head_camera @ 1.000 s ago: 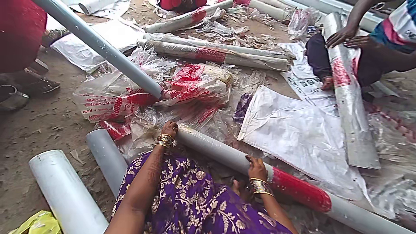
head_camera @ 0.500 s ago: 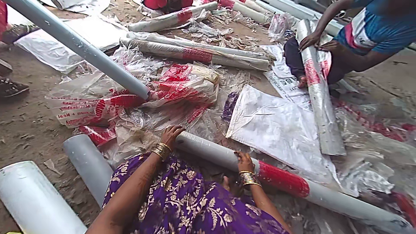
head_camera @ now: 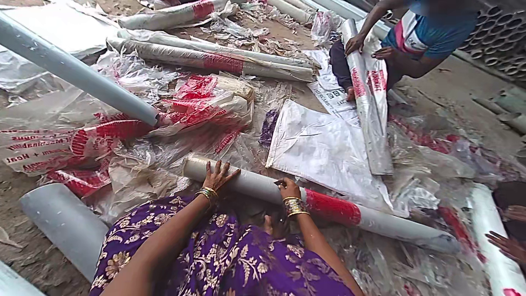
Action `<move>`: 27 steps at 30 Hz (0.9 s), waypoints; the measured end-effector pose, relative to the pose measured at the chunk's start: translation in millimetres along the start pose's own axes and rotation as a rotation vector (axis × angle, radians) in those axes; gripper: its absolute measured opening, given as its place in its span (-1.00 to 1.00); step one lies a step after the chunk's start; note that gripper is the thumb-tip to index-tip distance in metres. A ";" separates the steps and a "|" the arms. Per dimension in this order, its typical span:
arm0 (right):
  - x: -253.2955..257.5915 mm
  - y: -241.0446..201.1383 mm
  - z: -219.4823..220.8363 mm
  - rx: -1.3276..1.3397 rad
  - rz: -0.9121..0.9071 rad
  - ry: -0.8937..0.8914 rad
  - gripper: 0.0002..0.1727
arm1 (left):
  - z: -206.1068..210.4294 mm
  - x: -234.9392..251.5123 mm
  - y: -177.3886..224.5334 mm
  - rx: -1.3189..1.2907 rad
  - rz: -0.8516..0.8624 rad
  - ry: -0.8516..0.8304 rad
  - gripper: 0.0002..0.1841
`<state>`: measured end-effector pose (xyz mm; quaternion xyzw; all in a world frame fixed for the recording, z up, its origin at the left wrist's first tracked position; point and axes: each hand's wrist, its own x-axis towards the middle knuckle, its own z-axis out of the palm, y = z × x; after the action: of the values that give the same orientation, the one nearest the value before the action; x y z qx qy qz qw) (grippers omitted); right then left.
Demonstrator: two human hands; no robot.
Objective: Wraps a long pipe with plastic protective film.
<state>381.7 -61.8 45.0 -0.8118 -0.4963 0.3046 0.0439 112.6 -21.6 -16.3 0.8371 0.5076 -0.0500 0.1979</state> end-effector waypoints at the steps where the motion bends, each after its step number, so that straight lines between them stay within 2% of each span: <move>1: 0.2 1.6 -4.6 0.013 0.033 0.003 -0.66 | -8.3 6.4 -0.3 0.009 -0.015 -0.058 -0.05; 4: -3.5 25.6 -16.1 0.139 0.209 0.043 -0.62 | -29.2 28.7 -1.4 0.027 -0.019 -0.179 0.03; 6: -4.5 53.9 -12.1 0.316 0.337 0.099 -0.63 | -34.3 37.1 -2.7 0.008 -0.004 -0.177 0.02; 11: -15.6 86.1 9.8 0.850 0.527 0.181 -0.65 | -10.4 18.6 -2.0 0.042 0.010 -0.048 0.06; 14: -26.4 88.8 11.8 0.952 0.619 0.146 -0.67 | 17.4 -3.9 5.2 0.053 -0.015 0.075 -0.08; 16: -32.0 95.7 4.1 0.932 0.611 0.097 -0.70 | 25.2 -12.4 13.8 0.077 -0.028 0.158 -0.15; 18: -30.5 106.6 -2.0 0.766 0.510 0.054 -0.75 | 24.9 -16.4 18.9 0.106 -0.045 0.133 -0.10; 20: -25.6 101.3 -13.7 0.514 0.335 0.021 -0.72 | 26.5 -15.8 19.1 0.116 -0.040 0.144 -0.12; 22: -22.1 76.8 -22.1 0.289 0.127 0.005 -0.69 | 31.6 -16.6 17.9 0.108 -0.017 0.224 -0.21; 24: -20.8 38.7 -23.5 0.063 -0.049 -0.008 -0.70 | 33.9 -15.7 16.8 0.119 -0.019 0.236 -0.20; 27: -9.2 0.7 -2.1 -0.195 -0.303 0.012 -0.71 | 40.3 -15.7 15.3 0.093 0.012 0.312 -0.23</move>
<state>380.4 -69.3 50.7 -0.7300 -0.6399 0.2399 0.0132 123.1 -56.2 -44.5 0.8460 0.5243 0.0583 0.0779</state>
